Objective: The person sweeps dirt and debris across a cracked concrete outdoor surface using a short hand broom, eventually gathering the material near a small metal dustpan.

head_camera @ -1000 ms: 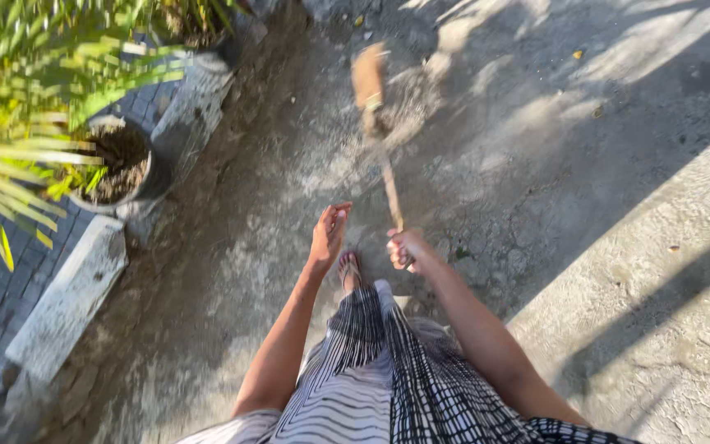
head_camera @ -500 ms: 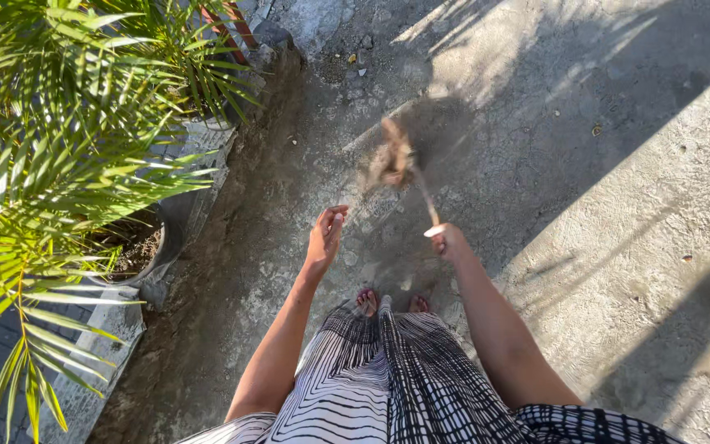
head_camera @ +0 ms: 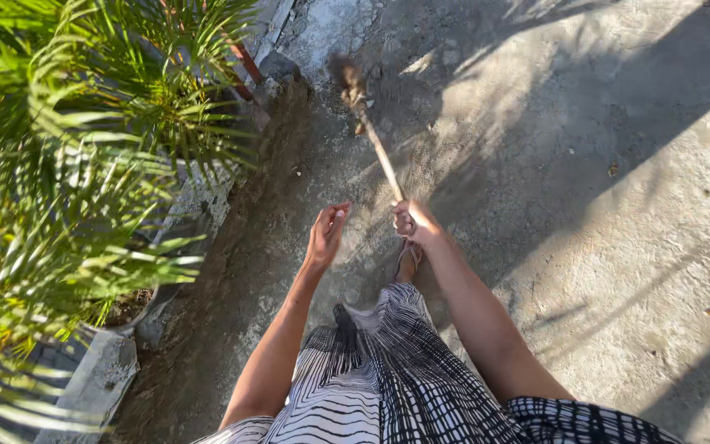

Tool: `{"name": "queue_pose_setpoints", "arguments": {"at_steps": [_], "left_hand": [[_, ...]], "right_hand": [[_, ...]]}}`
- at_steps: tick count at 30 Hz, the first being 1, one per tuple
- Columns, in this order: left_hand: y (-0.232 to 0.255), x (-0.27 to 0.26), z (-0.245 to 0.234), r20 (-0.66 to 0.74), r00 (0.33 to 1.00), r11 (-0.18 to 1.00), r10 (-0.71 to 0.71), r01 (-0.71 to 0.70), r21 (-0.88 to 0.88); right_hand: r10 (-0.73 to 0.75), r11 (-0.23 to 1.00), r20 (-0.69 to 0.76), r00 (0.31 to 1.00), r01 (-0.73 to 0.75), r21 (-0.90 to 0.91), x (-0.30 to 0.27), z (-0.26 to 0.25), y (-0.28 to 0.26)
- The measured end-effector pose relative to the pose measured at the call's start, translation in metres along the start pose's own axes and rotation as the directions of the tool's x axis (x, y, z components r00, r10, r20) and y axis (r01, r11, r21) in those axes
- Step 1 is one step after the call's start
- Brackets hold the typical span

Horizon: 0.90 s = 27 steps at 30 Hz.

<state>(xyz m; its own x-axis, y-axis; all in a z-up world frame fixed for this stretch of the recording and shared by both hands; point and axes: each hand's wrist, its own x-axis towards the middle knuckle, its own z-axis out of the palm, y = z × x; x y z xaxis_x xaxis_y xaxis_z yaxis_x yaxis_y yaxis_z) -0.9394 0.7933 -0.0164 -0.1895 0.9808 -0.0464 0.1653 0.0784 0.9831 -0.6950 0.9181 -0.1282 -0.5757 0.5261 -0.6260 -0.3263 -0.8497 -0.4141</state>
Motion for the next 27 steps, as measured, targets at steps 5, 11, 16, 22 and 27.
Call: {"name": "queue_pose_setpoints", "arguments": {"at_steps": [5,11,16,22,27], "left_hand": [[-0.040,0.088,0.017,-0.085,0.996,0.999,-0.018,0.021,0.044],[-0.030,0.200,0.045,-0.110,0.988,0.992,-0.109,0.101,-0.075],[-0.007,0.260,0.065,-0.094,0.982,0.987,-0.161,0.161,-0.006],[0.014,0.324,0.105,0.032,0.991,0.990,-0.129,0.130,-0.049],[0.021,0.366,0.136,0.150,0.977,0.988,-0.151,0.146,0.043]], "right_hand": [[0.100,0.992,0.071,0.992,-0.094,-0.084,0.150,0.022,-0.084],[-0.126,0.978,-0.315,0.941,0.064,-0.198,0.246,-0.010,-0.213],[-0.347,0.938,-0.619,0.704,0.257,-0.233,0.247,0.000,-0.214],[-0.077,0.997,-0.369,0.926,0.067,-0.040,0.164,-0.041,-0.210],[0.041,0.995,-0.198,0.979,-0.022,0.100,0.153,-0.051,-0.237]]}}
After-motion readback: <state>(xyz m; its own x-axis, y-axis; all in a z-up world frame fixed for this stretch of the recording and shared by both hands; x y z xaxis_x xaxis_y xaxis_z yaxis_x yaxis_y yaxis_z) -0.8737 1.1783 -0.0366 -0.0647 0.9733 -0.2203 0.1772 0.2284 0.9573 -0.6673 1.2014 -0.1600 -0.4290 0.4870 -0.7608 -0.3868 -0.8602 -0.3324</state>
